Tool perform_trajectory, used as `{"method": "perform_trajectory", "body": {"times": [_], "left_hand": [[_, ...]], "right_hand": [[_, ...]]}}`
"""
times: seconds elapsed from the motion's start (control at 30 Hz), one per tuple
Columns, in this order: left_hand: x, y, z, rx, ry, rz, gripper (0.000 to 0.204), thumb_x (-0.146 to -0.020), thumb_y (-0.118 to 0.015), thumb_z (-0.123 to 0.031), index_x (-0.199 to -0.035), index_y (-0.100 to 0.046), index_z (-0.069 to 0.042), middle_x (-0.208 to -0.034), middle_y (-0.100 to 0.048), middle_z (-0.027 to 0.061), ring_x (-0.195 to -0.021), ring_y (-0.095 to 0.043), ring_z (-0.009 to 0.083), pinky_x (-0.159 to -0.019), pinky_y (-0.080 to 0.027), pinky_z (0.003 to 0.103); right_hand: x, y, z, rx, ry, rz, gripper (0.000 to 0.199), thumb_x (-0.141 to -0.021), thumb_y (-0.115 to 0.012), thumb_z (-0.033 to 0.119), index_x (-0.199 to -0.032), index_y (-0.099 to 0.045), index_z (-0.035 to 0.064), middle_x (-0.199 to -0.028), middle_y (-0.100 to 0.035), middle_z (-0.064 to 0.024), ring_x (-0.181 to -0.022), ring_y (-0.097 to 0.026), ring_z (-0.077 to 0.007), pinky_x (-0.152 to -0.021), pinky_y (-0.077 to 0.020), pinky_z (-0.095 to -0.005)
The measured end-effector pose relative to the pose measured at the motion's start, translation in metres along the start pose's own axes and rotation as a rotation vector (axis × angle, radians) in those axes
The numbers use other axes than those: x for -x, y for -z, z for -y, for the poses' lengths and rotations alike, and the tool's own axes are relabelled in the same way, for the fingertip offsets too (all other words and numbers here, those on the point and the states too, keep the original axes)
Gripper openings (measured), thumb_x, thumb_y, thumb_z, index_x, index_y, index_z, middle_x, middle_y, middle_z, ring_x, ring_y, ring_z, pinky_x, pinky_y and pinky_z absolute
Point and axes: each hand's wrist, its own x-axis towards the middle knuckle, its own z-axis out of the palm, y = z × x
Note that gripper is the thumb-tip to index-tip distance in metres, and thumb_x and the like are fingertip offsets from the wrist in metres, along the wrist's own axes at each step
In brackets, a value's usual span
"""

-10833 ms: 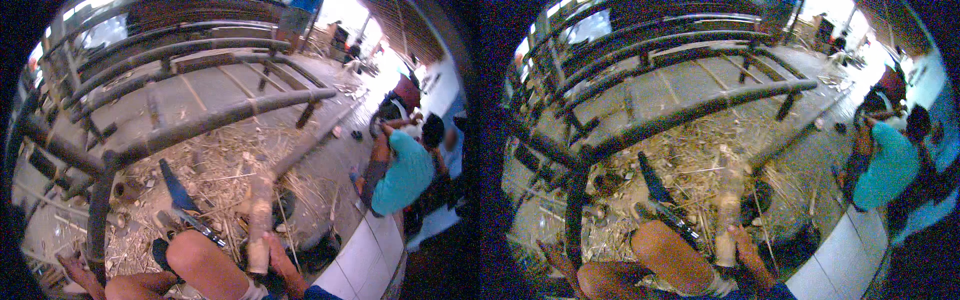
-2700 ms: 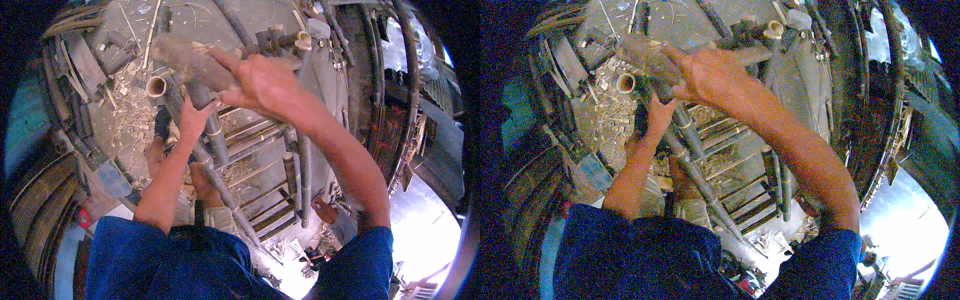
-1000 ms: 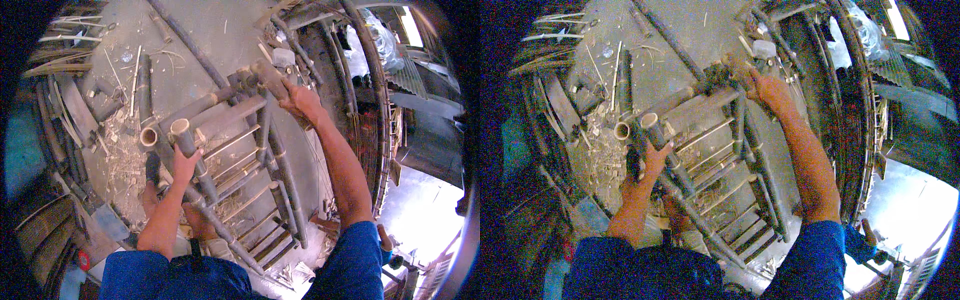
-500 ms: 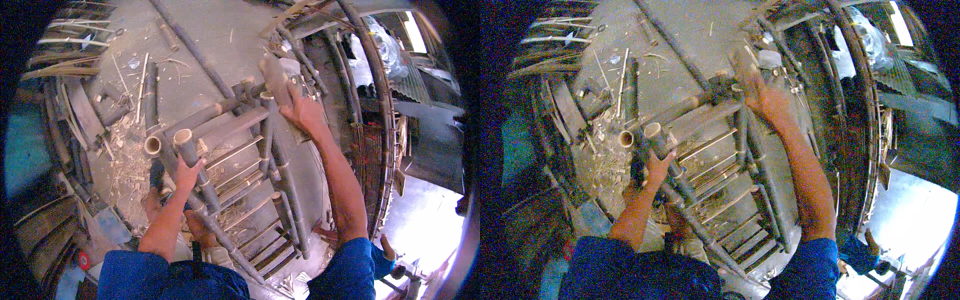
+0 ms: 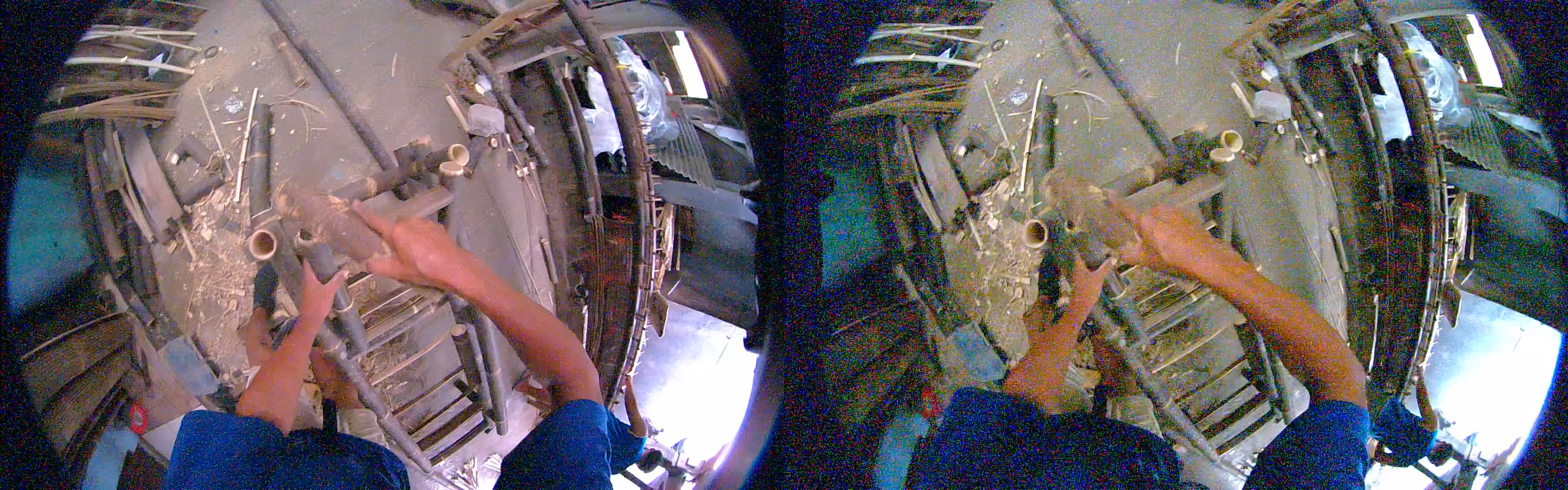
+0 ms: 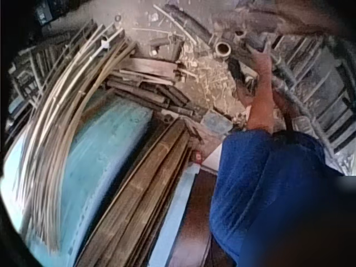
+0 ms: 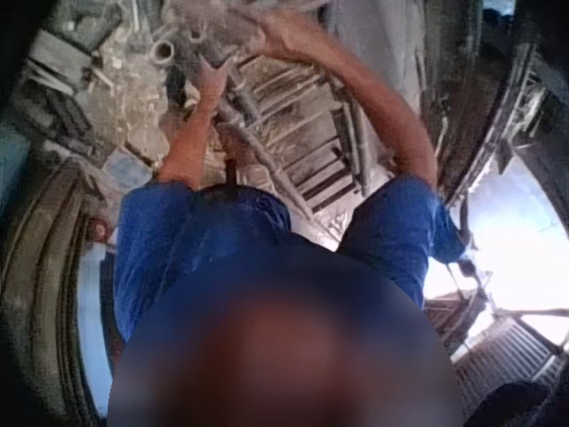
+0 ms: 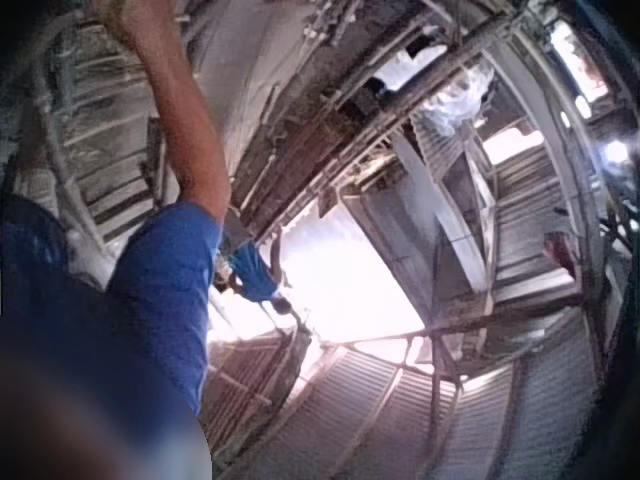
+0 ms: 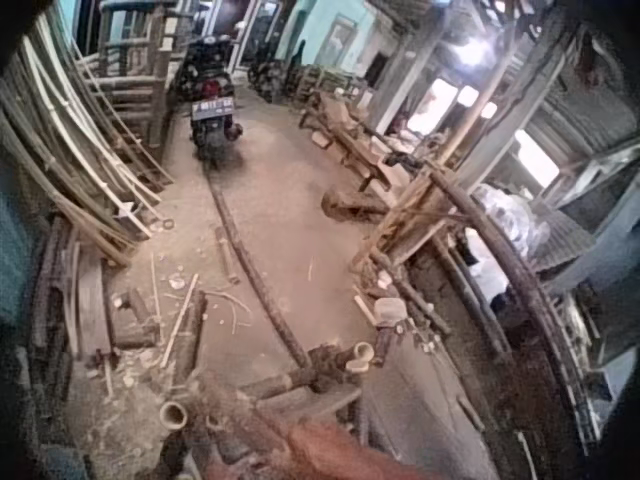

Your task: The person assembles a bamboo frame by hand, fitting pre-cut bamboo poles into a ladder-like structure. They repeatedly align and insert pieces, then lift and reposition the frame to continue assembly.

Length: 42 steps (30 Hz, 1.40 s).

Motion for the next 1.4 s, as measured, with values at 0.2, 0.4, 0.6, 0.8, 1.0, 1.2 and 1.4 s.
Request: {"method": "perform_trajectory", "body": {"times": [0.2, 0.4, 0.6, 0.8, 1.0, 1.2, 1.4], "left_hand": [[0.000, 0.002, 0.005, 0.077, 0.026, 0.045, 0.096, -0.080, -0.085, -0.030, -0.148, -0.030, 0.009, -0.135, -0.057, 0.0260, -0.119, -0.061, 0.0333, -0.104, -0.046, 0.040], [-0.010, 0.001, 0.014, 0.041, 0.011, 0.097, 0.097, -0.081, -0.083, -0.033, -0.148, -0.029, 0.011, -0.140, -0.052, 0.0268, -0.126, -0.055, 0.0336, -0.110, -0.040, 0.040], [-0.006, 0.007, 0.011, 0.104, 0.043, 0.131, 0.095, -0.084, -0.081, -0.032, -0.148, -0.028, 0.013, -0.146, -0.045, 0.0281, -0.130, -0.049, 0.0348, -0.113, -0.036, 0.039], [-0.014, 0.002, 0.021, -0.064, 0.051, 0.057, 0.090, -0.086, -0.081, -0.030, -0.148, -0.030, 0.010, -0.146, -0.045, 0.0257, -0.131, -0.048, 0.0312, -0.113, -0.035, 0.039], [-0.026, 0.015, 0.056, -0.107, -0.019, 0.134, 0.087, -0.091, -0.074, -0.038, -0.151, -0.029, 0.008, -0.149, -0.044, 0.0241, -0.132, -0.047, 0.0318, -0.114, -0.034, 0.040], [-0.046, 0.033, 0.069, -0.363, -0.087, 0.147, 0.096, -0.091, -0.071, -0.053, -0.152, -0.028, 0.006, -0.146, -0.047, 0.0228, -0.129, -0.050, 0.0342, -0.112, -0.037, 0.041], [-0.054, 0.045, 0.061, -0.009, -0.056, 0.261, 0.101, -0.091, -0.063, -0.063, -0.155, -0.019, 0.003, -0.149, -0.043, 0.0192, -0.127, -0.051, 0.0316, -0.102, -0.049, 0.047]], "right_hand": [[0.002, 0.056, -0.076, 0.167, -0.190, -0.639, 0.087, -0.082, -0.072, 0.048, -0.155, -0.035, 0.0171, -0.109, -0.068, -0.0281, -0.096, -0.067, -0.0457, -0.085, -0.0534, -0.0528], [0.060, 0.035, -0.138, 0.270, -0.392, -0.272, 0.087, -0.081, -0.072, 0.049, -0.154, -0.035, 0.0205, -0.103, -0.068, -0.0301, -0.095, -0.067, -0.0463, -0.083, -0.0527, -0.0547], [0.107, -0.064, -0.125, 0.043, -0.598, -0.433, 0.099, -0.079, -0.075, 0.053, -0.158, -0.027, 0.0180, -0.106, -0.067, -0.0303, -0.096, -0.066, -0.0494, -0.082, -0.0522, -0.0552], [0.180, -0.226, -0.083, -0.686, -0.768, -0.634, 0.096, -0.083, -0.077, 0.046, -0.155, -0.030, 0.0030, -0.133, -0.059, -0.0295, -0.121, -0.060, -0.0411, -0.102, -0.0476, -0.0457], [0.229, -0.445, 0.006, -1.644, -1.090, -0.815, 0.074, -0.090, -0.073, 0.040, -0.146, -0.044, 0.0001, -0.122, -0.064, -0.0150, -0.107, -0.064, -0.0239, -0.091, -0.0526, -0.0364], [0.238, -0.578, 0.034, -1.882, -1.275, -1.367, 0.066, -0.092, -0.069, 0.035, -0.144, -0.046, 0.0016, -0.119, -0.063, -0.0114, -0.104, -0.063, -0.0221, -0.086, -0.0535, -0.0362], [0.220, -0.625, -0.034, -1.483, -1.981, -1.343, 0.086, -0.091, -0.071, 0.037, -0.152, -0.029, -0.0060, -0.141, -0.050, -0.0227, -0.121, -0.055, -0.0338, -0.104, -0.0450, -0.0418]]}}
